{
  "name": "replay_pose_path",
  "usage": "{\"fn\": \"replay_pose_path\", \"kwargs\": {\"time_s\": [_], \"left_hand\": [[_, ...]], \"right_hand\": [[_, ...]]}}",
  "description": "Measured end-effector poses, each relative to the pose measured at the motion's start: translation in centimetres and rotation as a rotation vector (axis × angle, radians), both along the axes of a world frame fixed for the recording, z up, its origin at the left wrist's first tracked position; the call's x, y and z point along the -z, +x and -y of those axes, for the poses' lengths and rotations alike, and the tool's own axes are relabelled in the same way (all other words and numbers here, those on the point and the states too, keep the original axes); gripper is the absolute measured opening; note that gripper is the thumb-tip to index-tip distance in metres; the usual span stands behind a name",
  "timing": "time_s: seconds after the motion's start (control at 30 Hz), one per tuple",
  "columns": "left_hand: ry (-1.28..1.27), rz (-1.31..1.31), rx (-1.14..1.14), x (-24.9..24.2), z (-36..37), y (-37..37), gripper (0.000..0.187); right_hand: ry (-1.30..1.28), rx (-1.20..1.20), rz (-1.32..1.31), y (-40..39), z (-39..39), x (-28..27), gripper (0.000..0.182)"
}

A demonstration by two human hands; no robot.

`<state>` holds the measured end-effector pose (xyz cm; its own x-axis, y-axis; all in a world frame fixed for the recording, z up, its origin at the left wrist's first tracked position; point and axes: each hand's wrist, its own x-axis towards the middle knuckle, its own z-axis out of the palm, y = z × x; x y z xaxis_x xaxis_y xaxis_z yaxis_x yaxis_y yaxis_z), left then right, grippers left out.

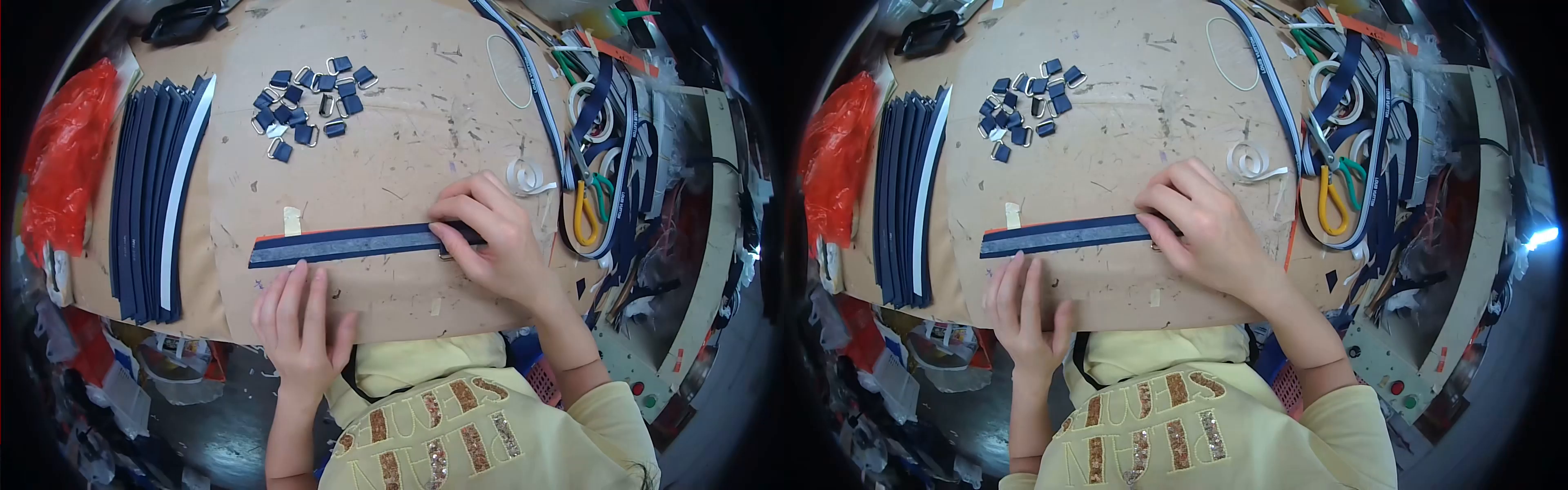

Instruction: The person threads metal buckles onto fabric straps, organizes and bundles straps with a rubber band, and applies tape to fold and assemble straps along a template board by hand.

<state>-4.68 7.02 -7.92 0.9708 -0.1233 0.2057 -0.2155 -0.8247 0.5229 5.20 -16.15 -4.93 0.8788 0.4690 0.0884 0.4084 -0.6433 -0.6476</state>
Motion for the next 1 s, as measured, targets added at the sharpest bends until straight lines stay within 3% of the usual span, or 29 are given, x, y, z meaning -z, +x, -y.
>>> {"fn": "replay_pose_path", "kwargs": {"time_s": [0.2,0.43,0.73,1.0], "left_hand": [[0.212,-0.055,0.084,-0.4,0.4,0.5,0.065],[0.26,-0.061,0.065,-0.2,0.2,0.3,0.068],[0.256,0.037,-0.006,0.5,1.0,0.2,0.068],[0.032,0.114,-0.131,1.5,0.9,-0.4,0.057]], "right_hand": [[-0.025,-0.01,-0.07,-0.8,0.2,-1.1,0.03],[-0.06,0.007,-0.047,-1.7,0.4,-0.1,0.035],[-0.129,-0.011,-0.024,-1.8,0.3,-0.3,0.035],[-0.099,0.076,-0.05,-2.1,0.0,-0.1,0.032]]}}
